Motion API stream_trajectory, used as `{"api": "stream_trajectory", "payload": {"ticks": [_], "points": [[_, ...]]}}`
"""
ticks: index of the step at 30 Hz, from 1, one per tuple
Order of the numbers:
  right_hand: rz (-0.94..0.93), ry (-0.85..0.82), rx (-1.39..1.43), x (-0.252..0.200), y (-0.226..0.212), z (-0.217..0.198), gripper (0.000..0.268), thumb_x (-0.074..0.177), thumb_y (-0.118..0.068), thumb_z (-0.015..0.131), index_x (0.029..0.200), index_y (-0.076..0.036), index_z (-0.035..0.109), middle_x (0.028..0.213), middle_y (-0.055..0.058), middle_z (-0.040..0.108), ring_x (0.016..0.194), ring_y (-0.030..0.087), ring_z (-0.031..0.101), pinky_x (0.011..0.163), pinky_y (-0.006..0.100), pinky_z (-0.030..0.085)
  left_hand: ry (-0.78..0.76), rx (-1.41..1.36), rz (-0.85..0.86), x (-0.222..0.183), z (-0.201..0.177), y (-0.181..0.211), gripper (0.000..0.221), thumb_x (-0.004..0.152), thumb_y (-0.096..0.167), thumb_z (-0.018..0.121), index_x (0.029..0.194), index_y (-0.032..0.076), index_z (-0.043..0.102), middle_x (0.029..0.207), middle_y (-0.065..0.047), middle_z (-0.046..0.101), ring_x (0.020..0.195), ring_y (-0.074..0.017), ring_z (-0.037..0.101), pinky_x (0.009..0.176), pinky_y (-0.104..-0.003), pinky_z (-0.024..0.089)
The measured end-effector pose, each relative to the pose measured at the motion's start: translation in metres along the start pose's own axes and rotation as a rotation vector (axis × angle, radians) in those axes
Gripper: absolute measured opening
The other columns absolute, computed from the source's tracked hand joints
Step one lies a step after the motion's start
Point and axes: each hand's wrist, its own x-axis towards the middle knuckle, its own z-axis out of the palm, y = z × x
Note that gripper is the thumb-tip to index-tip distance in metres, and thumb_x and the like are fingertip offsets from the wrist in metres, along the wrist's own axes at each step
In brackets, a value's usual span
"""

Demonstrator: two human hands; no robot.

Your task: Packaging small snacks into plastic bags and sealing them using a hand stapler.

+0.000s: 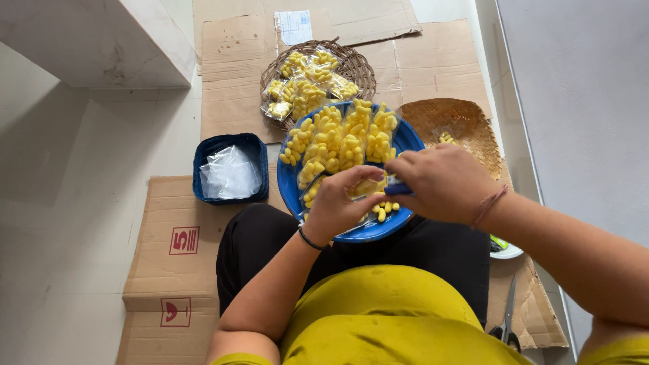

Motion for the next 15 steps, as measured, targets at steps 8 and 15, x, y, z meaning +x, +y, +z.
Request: {"api": "stream_trajectory", "payload": {"ticks": [8,15], "points": [[0.58,-0.043,0.947,-0.032,0.042,0.034,0.034,0.095,-0.039,0.064,0.121,-0.019,0.055,0.068,0.007,0.074,0.064,0.029,0.074,0.061,0.037,0.055,0.272,-0.14,-0.28,0.012,0.017,-0.058,0.01,0.093,0.017,0.076,0.102,0.015,0.073,0.077,0.005,0.065,0.077,-0.0075,0.06,0.076,-0.028,0.054],[0.486,0.348,0.958,-0.069,-0.01,0.059,0.03,0.099,-0.035,0.065,0.115,-0.01,0.07,0.087,0.021,0.066,0.076,0.043,0.07,0.063,0.047,0.054,0.21,0.551,0.107,0.012,0.004,-0.039,0.052,0.085,0.011,0.08,0.133,0.005,0.061,0.12,-0.023,0.064,0.115,-0.0463,0.064,0.095,-0.054,0.052]]}}
